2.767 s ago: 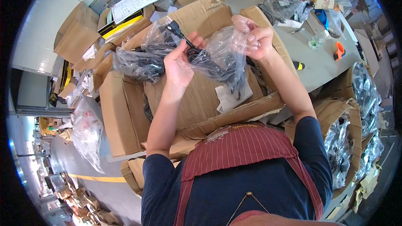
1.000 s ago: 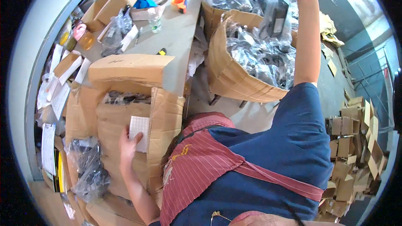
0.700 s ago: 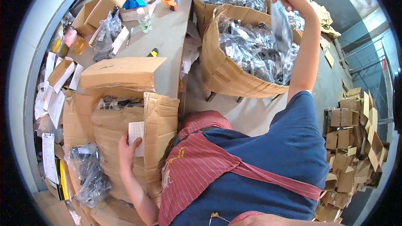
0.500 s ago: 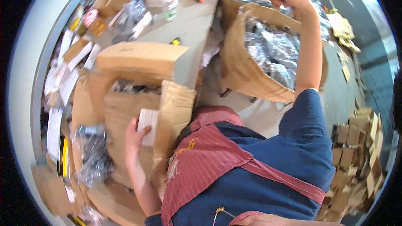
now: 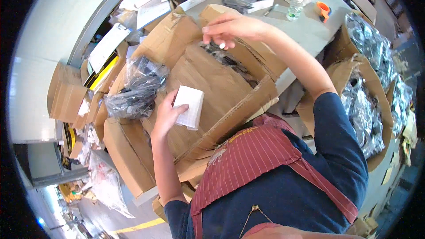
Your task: The person packages power cords by taking a cord from a large box, putting it into a small plastic bag, and then placing the bagged cord into a separate container.
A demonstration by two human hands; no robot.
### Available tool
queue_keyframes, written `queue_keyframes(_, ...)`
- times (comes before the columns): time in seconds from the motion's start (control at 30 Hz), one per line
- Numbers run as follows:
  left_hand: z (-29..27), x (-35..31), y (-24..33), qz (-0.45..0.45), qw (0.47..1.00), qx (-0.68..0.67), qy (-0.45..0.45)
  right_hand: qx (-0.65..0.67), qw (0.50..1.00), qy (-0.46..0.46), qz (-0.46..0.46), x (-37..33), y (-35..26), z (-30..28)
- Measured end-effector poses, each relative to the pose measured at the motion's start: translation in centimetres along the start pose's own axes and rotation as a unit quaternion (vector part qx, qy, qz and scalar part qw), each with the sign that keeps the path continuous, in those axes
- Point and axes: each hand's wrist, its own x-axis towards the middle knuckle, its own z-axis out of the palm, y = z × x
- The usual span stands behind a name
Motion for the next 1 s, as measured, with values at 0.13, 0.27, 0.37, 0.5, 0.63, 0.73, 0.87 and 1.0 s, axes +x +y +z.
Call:
queue_keyframes(0.13, -1.1, -1.2, -1.4, -0.066, 0.998, 0.003, 0.015, 0.073, 0.995, -0.064, 0.002, 3.6, 2.6, 1.1)
queue_keyframes(0.27, -0.5, -1.0, -3.0, -0.090, 0.984, 0.128, 0.079, 0.109, 0.994, -0.004, 0.031, 3.5, 5.8, 0.8)
queue_keyframes(0.37, 0.8, 1.8, -1.3, -0.017, 0.917, 0.379, 0.121, 0.176, 0.982, 0.067, 0.002, 3.7, 7.6, 0.3)
queue_keyframes(0.5, 5.0, 8.1, 4.2, 0.176, 0.885, 0.418, 0.107, 0.253, 0.962, 0.104, -0.029, 3.2, 7.6, -0.4)
queue_keyframes(0.63, 10.4, 11.3, 5.0, 0.336, 0.833, 0.438, 0.012, 0.235, 0.965, 0.111, -0.035, 2.8, 7.3, -0.1)
queue_keyframes(0.73, 11.5, 12.3, 5.0, 0.399, 0.821, 0.405, -0.061, 0.273, 0.955, 0.101, -0.061, 2.6, 7.7, -0.1)
queue_keyframes(0.87, 10.2, 11.9, 5.1, 0.289, 0.862, 0.395, -0.135, 0.234, 0.964, 0.104, -0.068, 2.7, 8.1, -0.3)
queue_keyframes(1.0, 8.4, 10.2, 3.7, 0.260, 0.863, 0.415, -0.122, 0.242, 0.962, 0.102, -0.078, 2.7, 8.5, -0.6)
